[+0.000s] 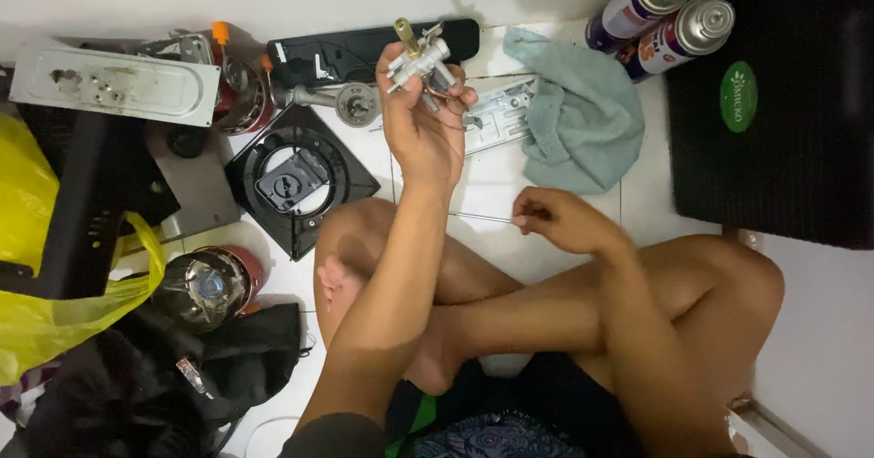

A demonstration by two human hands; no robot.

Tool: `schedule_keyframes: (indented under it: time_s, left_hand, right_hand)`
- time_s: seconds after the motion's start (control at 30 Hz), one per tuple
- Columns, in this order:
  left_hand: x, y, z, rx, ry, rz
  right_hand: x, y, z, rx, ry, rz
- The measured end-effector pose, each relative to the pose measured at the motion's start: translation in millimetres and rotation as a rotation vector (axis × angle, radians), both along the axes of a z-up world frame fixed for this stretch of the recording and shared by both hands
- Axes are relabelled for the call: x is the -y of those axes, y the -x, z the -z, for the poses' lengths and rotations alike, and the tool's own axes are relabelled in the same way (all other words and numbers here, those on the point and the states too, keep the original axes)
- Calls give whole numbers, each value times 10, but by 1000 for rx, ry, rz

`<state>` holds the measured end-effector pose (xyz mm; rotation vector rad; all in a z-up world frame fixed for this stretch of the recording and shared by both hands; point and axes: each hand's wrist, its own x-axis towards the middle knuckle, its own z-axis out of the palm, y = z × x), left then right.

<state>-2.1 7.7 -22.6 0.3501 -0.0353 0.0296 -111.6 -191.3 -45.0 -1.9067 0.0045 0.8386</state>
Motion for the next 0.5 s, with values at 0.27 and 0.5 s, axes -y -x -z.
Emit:
schedule_keyframes:
  time_s: [0.27,0.5]
  left_hand:
    - [42,61,-75,-12,-3,-3]
    - [84,96,-88,-43,34,35]
  right_hand:
    - [-464,49,1028,289,422,26]
    - [-496,99,1225,376,653,-122]
